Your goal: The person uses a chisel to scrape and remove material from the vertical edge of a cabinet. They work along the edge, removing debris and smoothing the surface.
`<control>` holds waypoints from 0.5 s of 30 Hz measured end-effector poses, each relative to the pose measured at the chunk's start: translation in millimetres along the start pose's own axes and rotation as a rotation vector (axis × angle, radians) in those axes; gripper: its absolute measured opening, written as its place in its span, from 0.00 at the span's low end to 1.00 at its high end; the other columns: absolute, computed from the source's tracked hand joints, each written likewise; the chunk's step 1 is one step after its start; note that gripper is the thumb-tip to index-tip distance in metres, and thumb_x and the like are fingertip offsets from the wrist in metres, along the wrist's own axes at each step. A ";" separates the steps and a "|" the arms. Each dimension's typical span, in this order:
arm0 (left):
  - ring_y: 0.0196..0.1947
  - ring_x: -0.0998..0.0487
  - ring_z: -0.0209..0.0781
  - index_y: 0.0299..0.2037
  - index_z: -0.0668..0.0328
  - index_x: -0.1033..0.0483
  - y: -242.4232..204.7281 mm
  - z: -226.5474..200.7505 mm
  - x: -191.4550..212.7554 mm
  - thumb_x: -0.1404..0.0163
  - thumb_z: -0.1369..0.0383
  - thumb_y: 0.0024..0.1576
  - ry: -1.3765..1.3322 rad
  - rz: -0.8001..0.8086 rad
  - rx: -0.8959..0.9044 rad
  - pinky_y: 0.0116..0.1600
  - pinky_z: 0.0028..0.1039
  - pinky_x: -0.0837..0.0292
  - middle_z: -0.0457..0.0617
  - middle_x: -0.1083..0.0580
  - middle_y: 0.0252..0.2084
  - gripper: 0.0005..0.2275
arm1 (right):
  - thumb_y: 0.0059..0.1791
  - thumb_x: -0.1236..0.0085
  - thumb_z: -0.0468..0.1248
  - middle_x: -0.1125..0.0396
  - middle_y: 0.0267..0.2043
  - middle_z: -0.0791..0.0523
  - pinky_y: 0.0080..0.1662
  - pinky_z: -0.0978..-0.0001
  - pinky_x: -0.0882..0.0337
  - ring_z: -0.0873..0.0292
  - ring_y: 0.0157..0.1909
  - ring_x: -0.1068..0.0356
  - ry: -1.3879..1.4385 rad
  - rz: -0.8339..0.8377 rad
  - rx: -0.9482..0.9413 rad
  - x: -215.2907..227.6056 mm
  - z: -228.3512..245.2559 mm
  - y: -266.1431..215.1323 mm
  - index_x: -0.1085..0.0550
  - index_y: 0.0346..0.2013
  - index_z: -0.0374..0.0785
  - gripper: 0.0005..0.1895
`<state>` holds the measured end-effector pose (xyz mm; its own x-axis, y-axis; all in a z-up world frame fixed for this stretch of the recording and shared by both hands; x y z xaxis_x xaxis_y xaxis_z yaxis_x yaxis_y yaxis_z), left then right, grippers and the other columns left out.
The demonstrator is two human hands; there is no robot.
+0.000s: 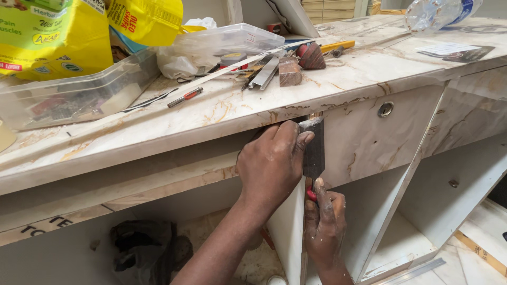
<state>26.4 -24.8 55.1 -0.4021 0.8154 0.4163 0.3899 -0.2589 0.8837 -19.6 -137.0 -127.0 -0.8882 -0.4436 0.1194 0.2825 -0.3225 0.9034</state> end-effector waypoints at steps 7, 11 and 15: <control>0.24 0.22 0.54 0.32 0.57 0.26 -0.1 0.4 -3.3 0.42 0.60 0.58 0.016 -0.029 0.003 0.26 0.43 0.30 0.49 0.25 0.26 0.11 | 0.56 0.47 0.35 0.37 0.43 0.50 0.42 0.61 0.30 0.52 0.42 0.33 0.031 -0.013 0.006 -1.1 -2.3 0.6 0.38 0.70 0.45 0.27; 0.25 0.21 0.52 0.34 0.55 0.24 -0.8 -1.3 -4.0 0.42 0.61 0.58 0.018 -0.084 -0.005 0.27 0.41 0.29 0.48 0.25 0.27 0.09 | 0.56 0.48 0.35 0.37 0.43 0.50 0.43 0.61 0.30 0.52 0.43 0.34 0.017 -0.011 -0.024 -1.0 -5.6 1.9 0.39 0.71 0.45 0.27; 0.24 0.21 0.52 0.34 0.55 0.24 0.9 -1.6 -3.7 0.42 0.60 0.59 0.011 -0.074 -0.014 0.27 0.41 0.28 0.48 0.25 0.27 0.10 | 0.57 0.48 0.35 0.37 0.45 0.49 0.46 0.59 0.31 0.51 0.45 0.34 0.004 -0.039 0.014 -0.4 -1.8 3.8 0.39 0.72 0.43 0.27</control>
Point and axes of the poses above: each hand's wrist, its own y-axis towards the middle knuckle, its own x-axis out of the back of the hand, z = x × y, the point moved 7 cm from there along y, towards the middle knuckle
